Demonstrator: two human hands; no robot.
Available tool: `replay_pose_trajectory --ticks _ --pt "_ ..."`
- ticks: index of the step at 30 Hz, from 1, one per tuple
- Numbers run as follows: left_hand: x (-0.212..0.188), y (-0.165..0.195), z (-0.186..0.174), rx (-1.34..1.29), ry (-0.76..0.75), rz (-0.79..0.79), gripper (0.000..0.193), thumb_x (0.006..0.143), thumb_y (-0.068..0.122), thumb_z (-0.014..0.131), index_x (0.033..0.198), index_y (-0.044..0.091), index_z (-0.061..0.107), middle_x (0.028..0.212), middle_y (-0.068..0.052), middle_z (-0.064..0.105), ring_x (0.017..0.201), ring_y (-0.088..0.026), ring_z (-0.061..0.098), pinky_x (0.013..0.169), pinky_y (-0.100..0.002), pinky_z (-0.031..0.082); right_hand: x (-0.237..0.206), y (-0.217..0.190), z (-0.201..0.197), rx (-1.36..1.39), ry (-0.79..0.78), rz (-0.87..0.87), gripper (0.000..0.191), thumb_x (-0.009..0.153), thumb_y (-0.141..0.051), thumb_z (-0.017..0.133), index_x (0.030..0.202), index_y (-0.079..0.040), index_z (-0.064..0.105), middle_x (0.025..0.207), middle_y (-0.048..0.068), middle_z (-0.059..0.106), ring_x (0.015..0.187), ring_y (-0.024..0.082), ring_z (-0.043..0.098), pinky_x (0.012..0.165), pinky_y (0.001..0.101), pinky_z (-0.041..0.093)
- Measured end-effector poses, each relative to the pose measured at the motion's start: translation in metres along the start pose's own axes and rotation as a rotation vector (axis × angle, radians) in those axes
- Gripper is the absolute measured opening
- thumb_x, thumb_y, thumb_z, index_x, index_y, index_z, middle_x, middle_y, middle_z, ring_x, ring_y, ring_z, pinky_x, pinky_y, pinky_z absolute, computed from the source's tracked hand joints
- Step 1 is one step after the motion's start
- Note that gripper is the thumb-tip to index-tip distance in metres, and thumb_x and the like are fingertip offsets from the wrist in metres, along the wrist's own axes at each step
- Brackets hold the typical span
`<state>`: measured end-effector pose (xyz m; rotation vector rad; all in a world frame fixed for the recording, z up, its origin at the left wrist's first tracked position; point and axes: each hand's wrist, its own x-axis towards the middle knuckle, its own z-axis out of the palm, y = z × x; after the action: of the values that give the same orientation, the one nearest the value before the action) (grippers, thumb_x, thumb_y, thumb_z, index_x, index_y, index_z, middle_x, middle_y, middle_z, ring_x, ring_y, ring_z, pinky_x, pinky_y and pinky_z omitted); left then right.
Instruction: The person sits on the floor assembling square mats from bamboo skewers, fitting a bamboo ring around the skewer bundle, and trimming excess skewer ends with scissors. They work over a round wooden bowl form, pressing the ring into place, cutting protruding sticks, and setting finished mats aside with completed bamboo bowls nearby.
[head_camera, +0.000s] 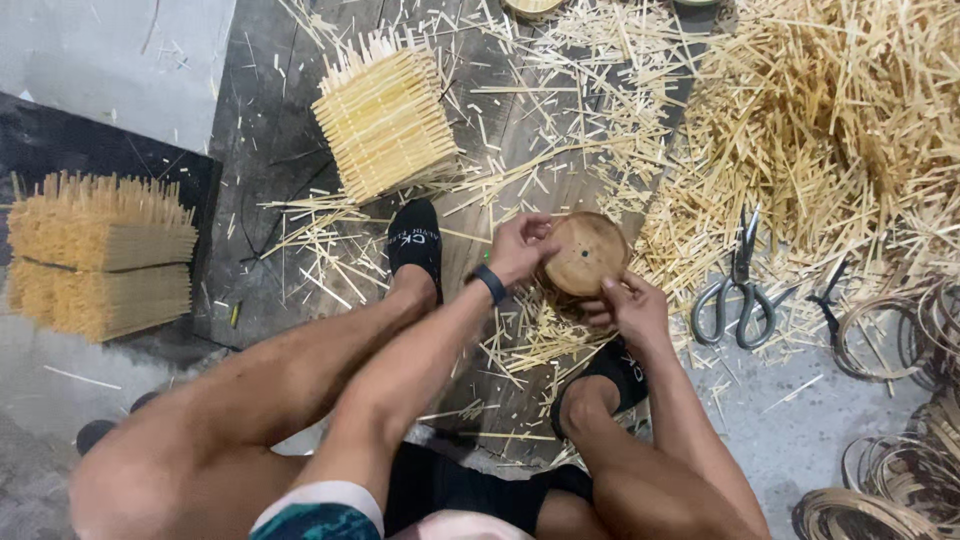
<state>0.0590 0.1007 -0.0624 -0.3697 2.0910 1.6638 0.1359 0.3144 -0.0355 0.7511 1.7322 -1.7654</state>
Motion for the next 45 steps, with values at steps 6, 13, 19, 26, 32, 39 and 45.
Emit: replay_pose_trajectory --ticks 6,13,19,26,32,39,45 --pt "0.036 0.021 -0.137 0.893 0.45 0.42 0.062 0.077 0.011 0.079 0.133 -0.002 0.055 0.128 -0.026 0.059 0.119 -0.044 0.055 0.102 -0.051 0.044 0.006 0.015 0.012 0.178 0.016 0.02 0.031 0.098 -0.023 0.059 0.123 -0.004 0.06 0.084 0.018 0.073 0.063 0.024 0.066 0.053 0.0371 0.058" --pt "0.045 0.042 -0.24 1.024 0.178 0.031 0.045 0.075 0.02 0.085 0.116 0.006 0.072 0.105 -0.024 0.071 0.102 -0.038 0.068 0.09 -0.045 0.053 0.016 0.043 0.001 0.173 0.024 -0.075 0.029 0.101 -0.025 0.064 0.111 0.002 0.067 0.091 0.013 0.073 0.075 0.018 0.071 0.061 0.0296 0.056" --pt "0.028 0.062 -0.247 0.866 0.64 0.591 0.018 0.096 0.008 0.07 0.113 0.009 0.077 0.097 -0.017 0.073 0.091 -0.033 0.073 0.081 -0.042 0.058 0.012 0.048 -0.005 0.21 0.063 -0.114 0.031 0.102 -0.027 0.063 0.108 0.002 0.069 0.088 0.011 0.072 0.071 0.017 0.068 0.06 0.0278 0.054" --pt "-0.015 0.046 -0.097 0.957 0.383 1.234 0.033 0.091 0.007 0.061 0.123 0.004 0.061 0.107 -0.013 0.068 0.095 -0.028 0.066 0.086 -0.042 0.055 0.012 0.026 -0.021 0.462 0.034 -0.231 0.042 0.096 -0.041 0.058 0.11 -0.003 0.07 0.085 0.008 0.075 0.073 0.015 0.072 0.063 0.0271 0.059" --pt "-0.072 -0.011 0.006 0.825 -0.209 1.177 0.041 0.091 0.015 0.067 0.131 0.006 0.06 0.131 -0.015 0.066 0.124 -0.032 0.062 0.106 -0.046 0.048 0.028 0.025 -0.021 0.122 0.134 -0.363 0.023 0.093 -0.011 0.078 0.109 0.003 0.069 0.095 0.003 0.071 0.08 0.01 0.062 0.07 0.0253 0.05" --pt "0.005 -0.021 -0.014 0.061 0.166 -0.18 0.065 0.075 0.014 0.089 0.126 0.002 0.051 0.101 -0.012 0.067 0.084 -0.018 0.066 0.073 -0.03 0.061 0.034 0.015 -0.012 0.13 0.212 -0.367 0.029 0.079 -0.002 0.081 0.103 -0.003 0.066 0.091 0.0 0.076 0.078 0.005 0.07 0.07 0.02 0.058" --pt "0.032 -0.052 -0.031 -0.119 -0.022 -0.251 0.03 0.072 0.005 0.087 0.097 -0.002 0.073 0.086 -0.007 0.074 0.068 -0.013 0.068 0.062 -0.026 0.057 0.043 0.013 -0.016 -0.114 0.353 -0.369 0.041 0.075 -0.007 0.095 0.1 0.002 0.063 0.075 -0.001 0.062 0.065 0.004 0.054 0.057 0.0218 0.046"
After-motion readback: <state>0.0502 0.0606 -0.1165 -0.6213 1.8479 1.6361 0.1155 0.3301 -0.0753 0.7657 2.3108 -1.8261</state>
